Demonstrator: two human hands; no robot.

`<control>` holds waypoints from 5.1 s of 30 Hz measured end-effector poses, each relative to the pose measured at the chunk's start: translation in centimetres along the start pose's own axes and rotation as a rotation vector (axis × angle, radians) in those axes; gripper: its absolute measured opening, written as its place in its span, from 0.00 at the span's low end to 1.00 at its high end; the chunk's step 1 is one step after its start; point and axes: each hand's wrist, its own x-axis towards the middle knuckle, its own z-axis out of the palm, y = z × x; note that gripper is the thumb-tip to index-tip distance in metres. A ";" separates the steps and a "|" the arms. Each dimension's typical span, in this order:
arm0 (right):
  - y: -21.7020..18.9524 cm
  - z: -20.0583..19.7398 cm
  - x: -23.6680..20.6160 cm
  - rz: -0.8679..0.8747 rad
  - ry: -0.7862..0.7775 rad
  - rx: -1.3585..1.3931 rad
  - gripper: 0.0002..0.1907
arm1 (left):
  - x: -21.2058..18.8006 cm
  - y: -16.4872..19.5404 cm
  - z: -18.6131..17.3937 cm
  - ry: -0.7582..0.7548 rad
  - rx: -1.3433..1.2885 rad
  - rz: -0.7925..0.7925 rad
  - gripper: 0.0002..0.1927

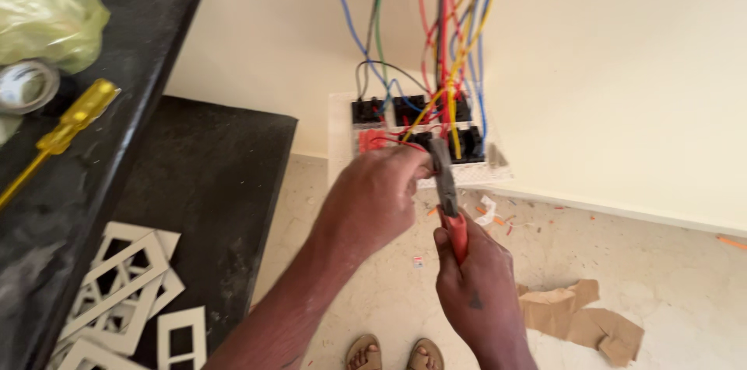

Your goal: The person installs an electrical switch onto a wall-mounted panel by connecting multiple colored wires and securing them with a screwdriver and pliers.

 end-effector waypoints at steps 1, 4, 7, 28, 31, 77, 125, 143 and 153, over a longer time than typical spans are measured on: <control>-0.1 -0.4 0.2 -0.010 0.042 -0.075 0.12 | 0.1 0.1 -0.1 0.005 -0.017 -0.008 0.09; -0.5 -1.0 0.7 0.055 -0.002 -0.075 0.12 | 0.4 0.4 -0.4 0.015 -0.099 -0.018 0.10; -0.6 -1.2 1.1 -0.062 0.027 -0.065 0.12 | 0.7 0.4 -0.7 -0.001 -0.101 -0.032 0.09; 0.7 -2.9 3.4 -0.045 -0.283 -0.051 0.18 | 0.0 -1.1 -1.9 -0.126 -0.406 0.140 0.11; 0.4 -2.4 2.9 0.035 -0.331 0.054 0.20 | 0.0 -1.2 -1.7 -0.092 -0.363 0.172 0.11; -22.4 5.1 -2.2 -1.130 -0.472 -0.412 0.27 | 0.5 -6.4 -3.7 0.041 -0.169 0.482 0.06; -25.2 4.4 2.6 -0.846 -0.583 0.442 0.19 | 6.5 -7.2 -6.1 -0.092 -0.303 0.077 0.08; -13.7 -4.2 6.3 -0.417 0.203 -0.040 0.13 | 6.4 -7.0 -6.4 -0.106 -0.439 -0.115 0.08; -15.4 -4.3 6.6 -0.520 0.155 -0.126 0.12 | 6.2 -6.5 -6.8 -0.095 -0.337 -0.044 0.07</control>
